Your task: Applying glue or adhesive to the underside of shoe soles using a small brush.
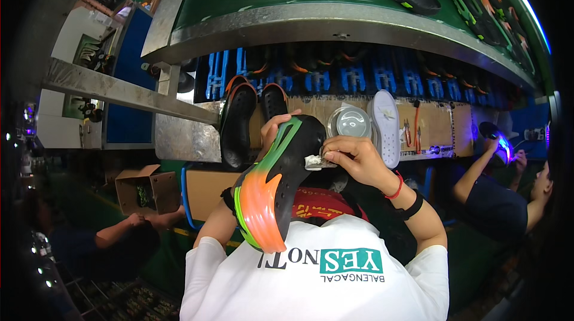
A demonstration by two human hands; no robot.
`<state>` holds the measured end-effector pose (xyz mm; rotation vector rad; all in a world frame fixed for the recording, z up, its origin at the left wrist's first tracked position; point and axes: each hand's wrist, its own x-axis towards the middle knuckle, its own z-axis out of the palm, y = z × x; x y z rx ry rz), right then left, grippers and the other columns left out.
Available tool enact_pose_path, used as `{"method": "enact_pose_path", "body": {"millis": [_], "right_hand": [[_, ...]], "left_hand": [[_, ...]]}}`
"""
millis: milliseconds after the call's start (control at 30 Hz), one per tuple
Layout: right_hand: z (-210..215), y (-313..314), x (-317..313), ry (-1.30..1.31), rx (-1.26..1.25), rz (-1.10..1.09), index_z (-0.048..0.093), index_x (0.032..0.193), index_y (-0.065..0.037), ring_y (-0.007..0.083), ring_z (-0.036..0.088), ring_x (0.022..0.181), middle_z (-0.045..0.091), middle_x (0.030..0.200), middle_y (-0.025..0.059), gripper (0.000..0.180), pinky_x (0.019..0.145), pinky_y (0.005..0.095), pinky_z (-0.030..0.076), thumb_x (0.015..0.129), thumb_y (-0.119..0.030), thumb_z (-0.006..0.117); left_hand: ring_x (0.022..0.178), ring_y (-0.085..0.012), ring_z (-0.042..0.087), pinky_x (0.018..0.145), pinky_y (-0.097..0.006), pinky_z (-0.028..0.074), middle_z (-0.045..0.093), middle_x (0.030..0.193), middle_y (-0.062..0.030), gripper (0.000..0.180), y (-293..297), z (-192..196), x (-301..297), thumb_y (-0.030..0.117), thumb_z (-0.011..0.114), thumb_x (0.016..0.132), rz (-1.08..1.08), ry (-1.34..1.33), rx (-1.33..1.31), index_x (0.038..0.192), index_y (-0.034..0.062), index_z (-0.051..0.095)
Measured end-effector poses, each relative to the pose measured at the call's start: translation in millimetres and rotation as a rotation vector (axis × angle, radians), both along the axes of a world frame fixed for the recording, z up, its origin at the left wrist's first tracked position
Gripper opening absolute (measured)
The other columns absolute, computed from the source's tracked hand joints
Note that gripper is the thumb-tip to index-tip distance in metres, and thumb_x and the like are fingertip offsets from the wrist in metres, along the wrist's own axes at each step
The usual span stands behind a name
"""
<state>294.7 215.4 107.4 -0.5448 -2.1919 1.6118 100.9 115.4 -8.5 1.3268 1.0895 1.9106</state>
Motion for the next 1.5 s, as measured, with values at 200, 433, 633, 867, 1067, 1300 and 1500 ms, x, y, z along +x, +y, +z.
{"method": "enact_pose_path", "body": {"millis": [200,433,633,867,1067,1300,1500], "right_hand": [[-5.2,8.4,8.8,-0.135,0.508,-0.123,0.066,0.09,-0.002,0.0314,0.065,0.076,0.066,0.093,0.012,0.009,0.064,0.0363,0.053,0.082,-0.007,0.065],[-7.0,17.2,10.8,-0.064,0.642,-0.202,0.065,0.089,-0.004,0.0302,0.065,0.073,0.065,0.093,0.01,0.01,0.062,0.0365,0.053,0.079,-0.006,0.068],[-8.1,20.7,10.2,-0.027,0.624,-0.224,0.065,0.09,-0.004,0.0306,0.065,0.073,0.065,0.092,0.0097,0.012,0.061,0.0366,0.053,0.078,-0.004,0.068],[-1.6,23.8,8.3,0.013,0.648,-0.264,0.064,0.09,-0.004,0.0308,0.065,0.072,0.065,0.092,0.0092,0.013,0.06,0.0362,0.053,0.078,-0.004,0.068],[2.9,13.0,7.3,-0.079,0.663,-0.137,0.065,0.09,-0.004,0.031,0.065,0.073,0.065,0.093,0.0098,0.012,0.061,0.0364,0.053,0.079,-0.006,0.068],[9.7,5.4,5.2,-0.019,0.275,-0.019,0.066,0.09,0.001,0.0314,0.065,0.074,0.065,0.088,0.0138,0.01,0.065,0.0346,0.052,0.081,-0.004,0.066],[10.3,1.2,1.2,0.006,0.053,-0.014,0.066,0.091,0.004,0.0253,0.064,0.071,0.066,0.086,0.0137,0.011,0.065,0.0305,0.05,0.084,-0.004,0.064]], "left_hand": [[0.117,-0.029,0.053,0.099,-0.04,0.043,0.049,0.125,-0.0219,0.087,3.4,55.0,20.5,0.046,0.08,0.069,0.14,0.152,0.095,0.13,-0.0005,0.039],[0.128,-0.0198,0.042,0.114,-0.044,0.024,0.041,0.137,-0.0076,0.076,-16.8,107.4,1.9,0.058,0.061,0.082,-0.204,0.398,-0.344,0.136,0.0135,0.031],[0.131,-0.0214,0.039,0.116,-0.046,0.019,0.042,0.137,-0.006,0.083,-22.3,97.1,3.0,0.056,0.071,0.075,-0.317,-0.368,-0.506,0.135,0.0148,0.033],[0.125,-0.028,0.045,0.107,-0.044,0.036,0.04,0.136,-0.0161,0.108,-13.3,88.4,12.4,0.033,0.088,0.062,-0.007,0.219,-0.029,0.142,0.0105,0.019],[0.122,-0.0323,0.048,0.106,-0.044,0.038,0.04,0.135,-0.0189,0.125,-9.3,78.5,10.6,0.022,0.092,0.056,-0.005,0.347,-0.079,0.146,0.0112,0.007],[0.117,-0.0357,0.051,0.096,-0.044,0.047,0.038,0.134,-0.0216,0.126,1.8,47.1,19.1,0.023,0.094,0.05,0.128,0.126,0.1,0.145,0.008,0.013],[0.111,-0.0356,0.056,0.094,-0.043,0.048,0.04,0.132,-0.0199,0.12,-2.7,15.4,14.1,0.028,0.092,0.053,0.201,-0.282,-0.219,0.145,0.0073,0.018]]}}
